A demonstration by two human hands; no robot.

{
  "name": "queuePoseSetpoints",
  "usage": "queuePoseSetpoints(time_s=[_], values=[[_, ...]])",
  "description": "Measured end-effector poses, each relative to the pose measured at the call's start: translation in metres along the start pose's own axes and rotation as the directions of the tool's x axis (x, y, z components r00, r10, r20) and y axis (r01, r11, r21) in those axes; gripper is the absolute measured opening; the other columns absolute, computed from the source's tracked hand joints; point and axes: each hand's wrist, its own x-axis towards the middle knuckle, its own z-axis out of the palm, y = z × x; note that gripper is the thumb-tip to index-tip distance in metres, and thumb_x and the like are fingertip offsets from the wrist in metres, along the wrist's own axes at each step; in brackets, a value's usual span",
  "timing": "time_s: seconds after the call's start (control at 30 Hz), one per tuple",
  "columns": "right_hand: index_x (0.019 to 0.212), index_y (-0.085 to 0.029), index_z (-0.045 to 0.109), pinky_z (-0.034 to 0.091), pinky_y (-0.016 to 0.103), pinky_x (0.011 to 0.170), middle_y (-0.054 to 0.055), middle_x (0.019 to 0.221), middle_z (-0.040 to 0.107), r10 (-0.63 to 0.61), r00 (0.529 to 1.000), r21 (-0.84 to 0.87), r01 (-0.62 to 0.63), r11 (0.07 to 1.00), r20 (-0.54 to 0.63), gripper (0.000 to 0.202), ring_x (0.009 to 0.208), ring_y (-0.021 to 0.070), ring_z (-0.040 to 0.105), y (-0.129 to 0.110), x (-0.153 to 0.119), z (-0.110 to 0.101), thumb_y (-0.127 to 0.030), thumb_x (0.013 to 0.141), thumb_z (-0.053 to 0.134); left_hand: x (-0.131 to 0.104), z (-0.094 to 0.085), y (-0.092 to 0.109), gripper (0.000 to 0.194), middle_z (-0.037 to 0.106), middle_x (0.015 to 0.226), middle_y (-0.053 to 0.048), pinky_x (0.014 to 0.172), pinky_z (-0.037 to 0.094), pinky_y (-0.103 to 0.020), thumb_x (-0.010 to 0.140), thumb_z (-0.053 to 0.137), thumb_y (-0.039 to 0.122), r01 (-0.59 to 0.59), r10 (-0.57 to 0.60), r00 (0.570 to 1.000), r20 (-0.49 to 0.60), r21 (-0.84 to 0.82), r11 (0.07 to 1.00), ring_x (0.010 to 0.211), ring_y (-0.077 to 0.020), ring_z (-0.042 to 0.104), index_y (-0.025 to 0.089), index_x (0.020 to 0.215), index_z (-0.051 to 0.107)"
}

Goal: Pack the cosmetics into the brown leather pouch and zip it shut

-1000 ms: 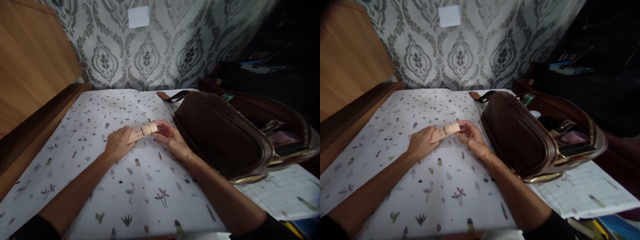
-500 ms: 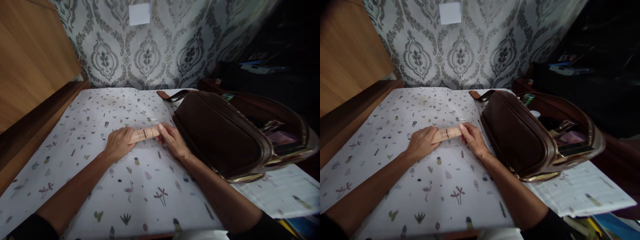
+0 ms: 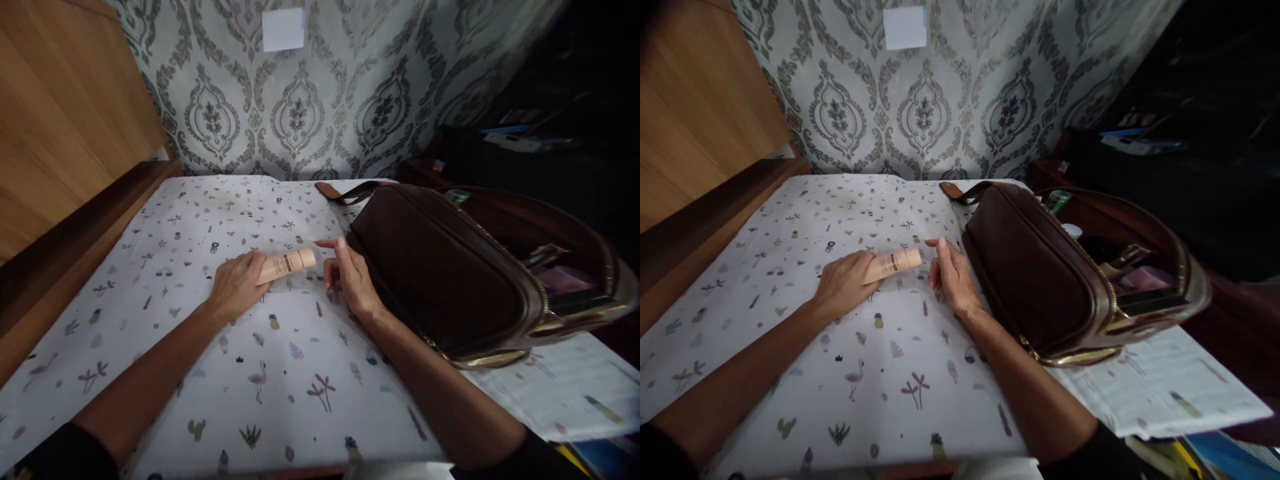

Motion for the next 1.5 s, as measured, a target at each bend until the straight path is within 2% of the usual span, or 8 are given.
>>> queuePoseSetpoints(time_s=[0.17,0.37,0.57,0.67,0.8,1.0,1.23,1.5], values=[[0.124,-0.015,0.060,0.054,0.029,0.061,0.007,0.086,0.069,-0.035,0.997,0.121,0.043,0.992,-0.064,0.085,0.076,0.0198,0.067,0.002,0.003,0.001,-0.089,0.084,0.048,0.000,0.001,0.000,0.019,0.072,0.101,-0.007,0.065,0.042,-0.031,0.090,0.059,0.021,-0.016,0.015,1.000,-0.003,-0.004,1.000,0.089,-0.0224,0.069,0.017,0.109,0.058],[0.114,-0.013,0.065,0.040,0.026,0.046,-0.002,0.054,0.053,0.063,0.998,0.101,-0.060,0.993,-0.019,0.082,0.044,0.0131,0.049,0.001,0.001,-0.001,-0.087,0.089,0.040,0.000,0.003,-0.002,0.020,0.072,0.100,-0.006,0.063,0.040,-0.031,0.089,0.060,0.021,-0.015,0.014,1.000,-0.014,-0.002,1.000,0.087,-0.0219,0.068,0.018,0.108,0.057],[0.120,-0.021,0.065,0.057,0.029,0.071,0.010,0.118,0.066,-0.088,0.991,0.165,0.070,0.984,0.105,0.061,0.105,0.0223,0.065,0.004,0.003,0.002,-0.064,0.079,0.076,0.000,0.004,-0.003,0.016,0.073,0.099,-0.005,0.063,0.041,-0.030,0.089,0.061,0.023,-0.038,0.038,0.998,-0.041,0.014,0.999,0.085,-0.0213,0.068,0.018,0.104,0.057],[0.112,-0.019,0.066,0.051,0.026,0.060,0.005,0.094,0.067,-0.077,0.984,0.134,0.056,0.989,0.159,0.057,0.080,0.0170,0.063,0.006,0.004,0.002,-0.062,0.077,0.078,-0.001,0.005,-0.002,0.018,0.073,0.099,-0.006,0.065,0.042,-0.031,0.088,0.061,0.022,-0.067,0.068,0.996,-0.049,0.035,0.997,0.086,-0.0219,0.068,0.018,0.105,0.057],[0.078,-0.019,0.057,0.040,0.025,0.049,-0.002,0.060,0.053,-0.006,0.987,0.021,0.003,1.000,0.162,0.058,0.050,0.0103,0.046,0.007,0.005,0.001,-0.077,0.088,0.057,-0.001,0.009,-0.004,0.020,0.073,0.098,-0.007,0.064,0.043,-0.031,0.088,0.061,0.020,-0.117,0.121,0.990,-0.076,0.048,0.992,0.083,-0.0219,0.068,0.018,0.107,0.059],[0.103,-0.021,0.060,0.047,0.024,0.052,0.002,0.084,0.061,-0.064,0.986,0.088,0.051,0.995,0.151,0.060,0.073,0.0167,0.060,0.005,0.005,0.002,-0.076,0.079,0.067,-0.001,0.012,-0.005,0.018,0.072,0.095,-0.006,0.064,0.046,-0.032,0.087,0.063,0.021,-0.130,0.136,0.984,-0.116,0.053,0.990,0.081,-0.0229,0.068,0.017,0.104,0.061],[0.069,-0.021,0.049,0.036,0.026,0.050,-0.004,0.050,0.047,-0.005,0.984,-0.094,0.023,0.995,0.180,0.058,0.047,0.0109,0.043,0.002,0.003,0.001,-0.075,0.090,0.052,-0.001,0.016,-0.005,0.015,0.072,0.094,-0.007,0.067,0.048,-0.032,0.086,0.063,0.020,-0.174,0.184,0.968,-0.172,0.072,0.982,0.079,-0.0220,0.067,0.018,0.101,0.063],[0.091,-0.021,0.057,0.038,0.025,0.053,-0.003,0.067,0.053,-0.047,0.973,0.009,0.046,0.999,0.224,0.051,0.056,0.0119,0.048,-0.005,0.000,0.004,-0.072,0.086,0.060,-0.002,0.012,-0.005,0.017,0.072,0.093,-0.006,0.065,0.046,-0.031,0.086,0.062,0.020,-0.151,0.157,0.980,-0.123,0.059,0.987,0.080,-0.0223,0.067,0.018,0.103,0.061]])
